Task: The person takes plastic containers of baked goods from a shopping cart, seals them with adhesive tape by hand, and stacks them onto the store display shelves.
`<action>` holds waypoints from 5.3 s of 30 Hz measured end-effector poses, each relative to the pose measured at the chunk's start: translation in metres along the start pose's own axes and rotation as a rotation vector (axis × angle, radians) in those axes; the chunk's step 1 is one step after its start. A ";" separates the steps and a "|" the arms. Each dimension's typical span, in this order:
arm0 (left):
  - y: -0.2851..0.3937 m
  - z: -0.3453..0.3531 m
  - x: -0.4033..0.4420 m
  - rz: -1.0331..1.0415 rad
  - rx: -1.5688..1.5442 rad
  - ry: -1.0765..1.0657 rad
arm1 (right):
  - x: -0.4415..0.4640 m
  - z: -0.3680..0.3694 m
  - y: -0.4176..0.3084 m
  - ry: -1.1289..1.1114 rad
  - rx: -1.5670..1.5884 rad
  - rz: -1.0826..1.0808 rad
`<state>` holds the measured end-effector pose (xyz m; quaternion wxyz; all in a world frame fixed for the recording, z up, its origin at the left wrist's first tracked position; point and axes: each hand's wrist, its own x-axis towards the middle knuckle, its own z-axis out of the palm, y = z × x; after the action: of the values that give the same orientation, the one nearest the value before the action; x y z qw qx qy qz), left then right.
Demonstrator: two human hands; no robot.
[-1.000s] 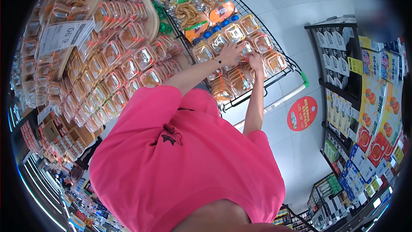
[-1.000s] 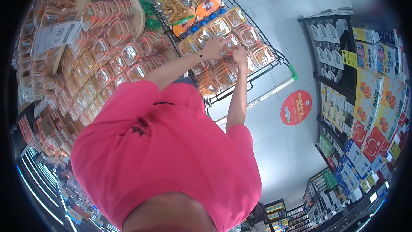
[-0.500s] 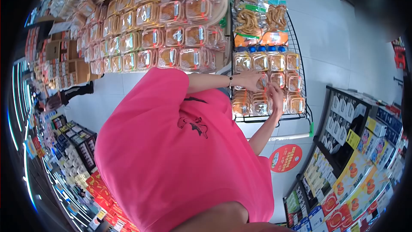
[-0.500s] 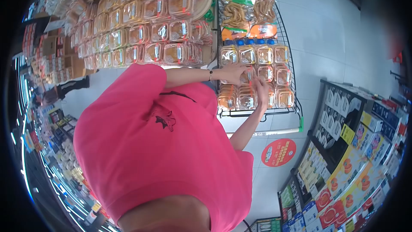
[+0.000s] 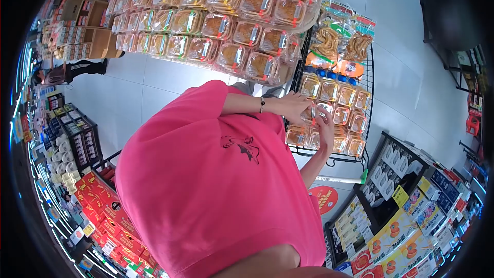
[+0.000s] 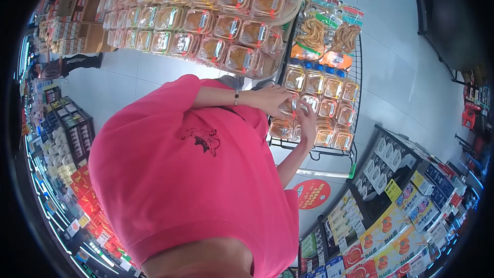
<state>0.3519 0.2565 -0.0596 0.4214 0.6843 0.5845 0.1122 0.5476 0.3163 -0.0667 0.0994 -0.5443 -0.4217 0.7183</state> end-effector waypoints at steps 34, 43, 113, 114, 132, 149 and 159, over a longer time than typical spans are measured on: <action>-0.150 -0.145 -0.115 0.100 0.239 0.840 | 0.113 0.232 -0.096 -0.204 -0.547 -0.774; -0.164 -0.128 -0.124 -0.054 0.380 0.801 | 0.117 0.234 -0.079 -0.045 -0.795 -0.815; 0.049 0.072 0.172 0.373 0.106 -0.047 | 0.059 -0.127 0.073 0.702 -0.563 -0.290; 0.050 0.081 0.184 0.420 0.163 0.008 | 0.066 -0.141 0.079 0.703 -0.564 -0.290; 0.075 0.166 0.254 0.163 0.500 0.038 | 0.106 -0.200 0.077 0.733 -0.692 -0.076; 0.062 0.160 0.290 0.032 0.292 -0.024 | 0.107 -0.215 0.071 0.589 -0.791 -0.002; 0.022 0.061 0.221 -0.041 -0.344 -0.311 | 0.060 -0.168 0.062 0.197 -0.373 -0.400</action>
<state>0.4714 0.4279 -0.1569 0.6190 0.5992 0.4987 0.0949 0.6892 0.3971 -0.1610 0.1778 -0.5261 -0.6339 0.5383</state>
